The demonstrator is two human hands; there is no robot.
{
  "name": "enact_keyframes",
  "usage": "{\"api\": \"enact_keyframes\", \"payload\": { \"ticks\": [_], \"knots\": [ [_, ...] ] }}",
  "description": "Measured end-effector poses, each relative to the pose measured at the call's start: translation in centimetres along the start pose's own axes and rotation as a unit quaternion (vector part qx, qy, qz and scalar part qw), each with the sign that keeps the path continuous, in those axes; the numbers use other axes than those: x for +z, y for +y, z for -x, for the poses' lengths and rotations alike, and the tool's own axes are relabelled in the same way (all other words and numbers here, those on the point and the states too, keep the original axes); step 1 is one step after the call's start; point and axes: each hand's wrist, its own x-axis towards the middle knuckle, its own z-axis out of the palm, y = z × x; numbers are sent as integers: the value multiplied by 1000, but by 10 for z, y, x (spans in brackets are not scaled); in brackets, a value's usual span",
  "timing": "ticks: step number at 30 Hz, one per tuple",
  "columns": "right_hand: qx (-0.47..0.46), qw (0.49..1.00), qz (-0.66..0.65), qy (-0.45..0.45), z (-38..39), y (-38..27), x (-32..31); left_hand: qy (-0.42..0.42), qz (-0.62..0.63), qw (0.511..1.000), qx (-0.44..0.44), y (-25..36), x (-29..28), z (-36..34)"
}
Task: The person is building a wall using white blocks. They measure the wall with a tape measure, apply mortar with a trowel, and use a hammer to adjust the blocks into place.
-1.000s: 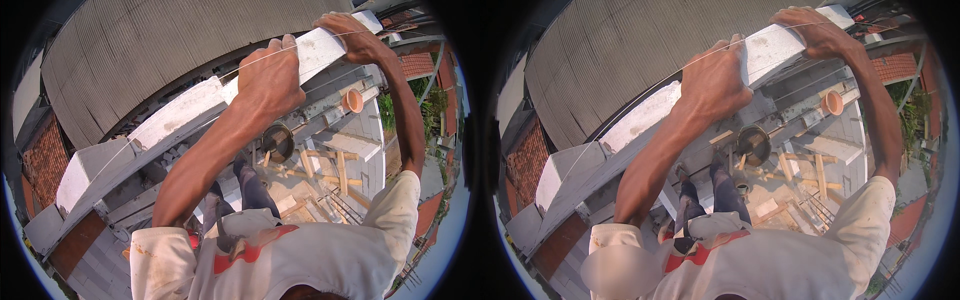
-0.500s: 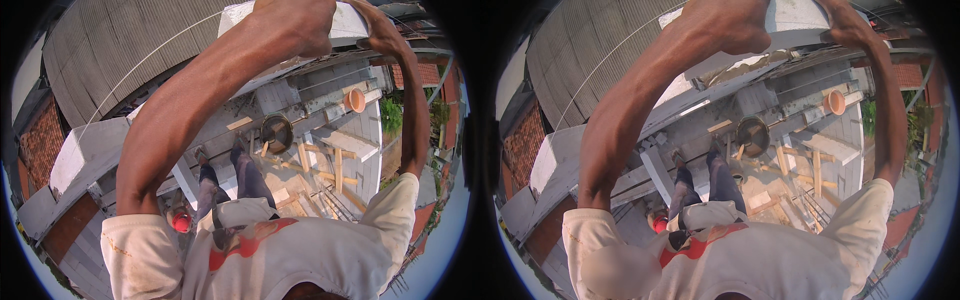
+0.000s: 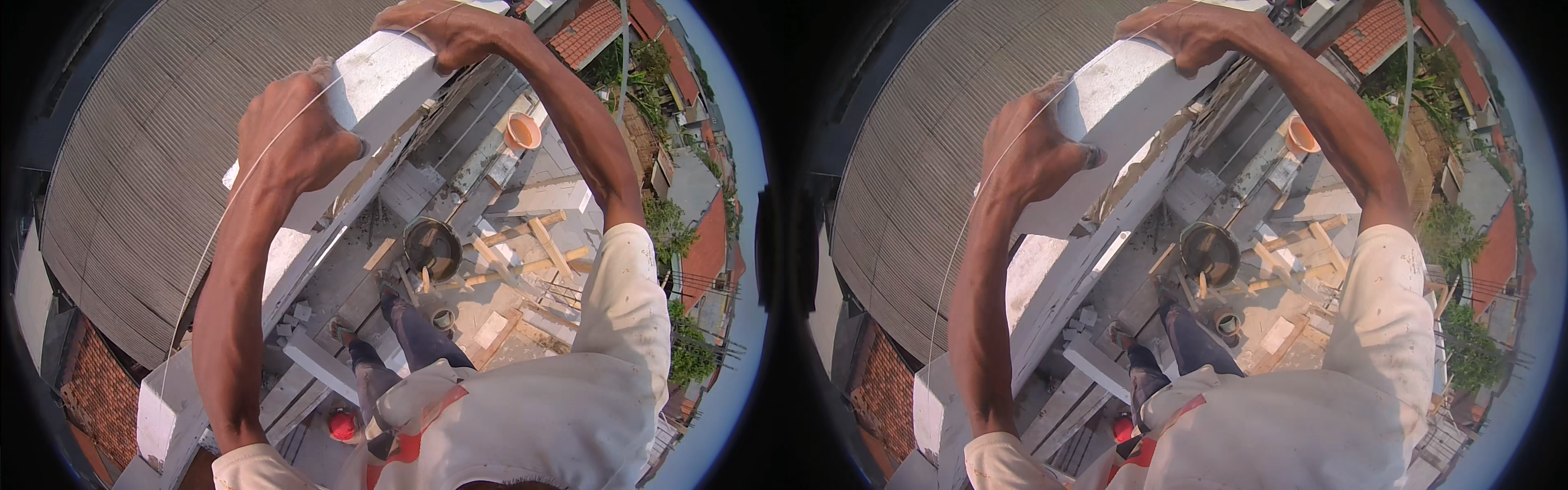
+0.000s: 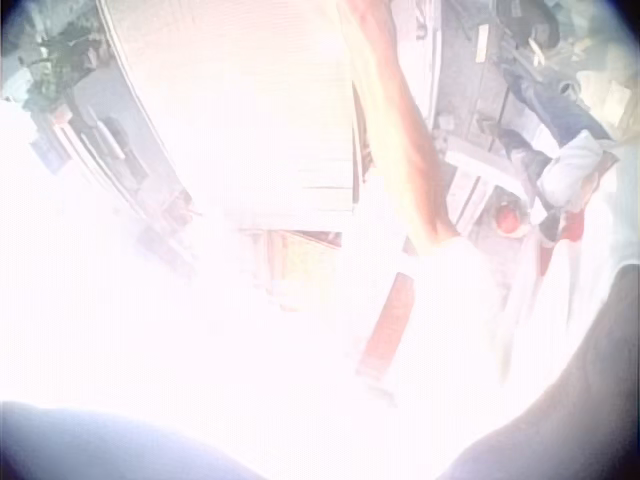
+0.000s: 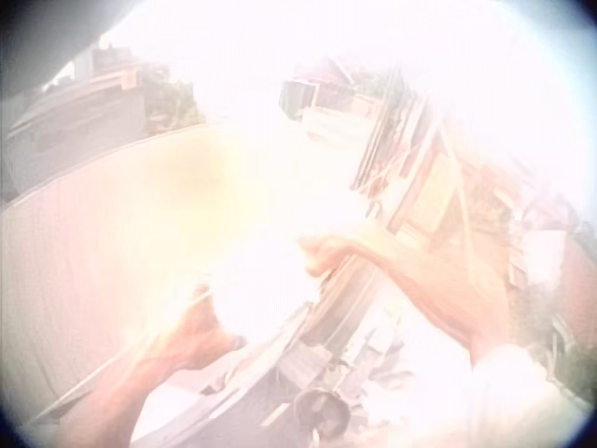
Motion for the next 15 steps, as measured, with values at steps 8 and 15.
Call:
{"api": "enact_keyframes", "payload": {
  "ticks": [8,15],
  "knots": [
    [27,997,-65,25,27,1,-3,-94,42,993,-49,27,1,-13],
    [-15,997,-73,12,9,5,18,-90,-22,994,-63,39,-8,-7]
  ]
}}
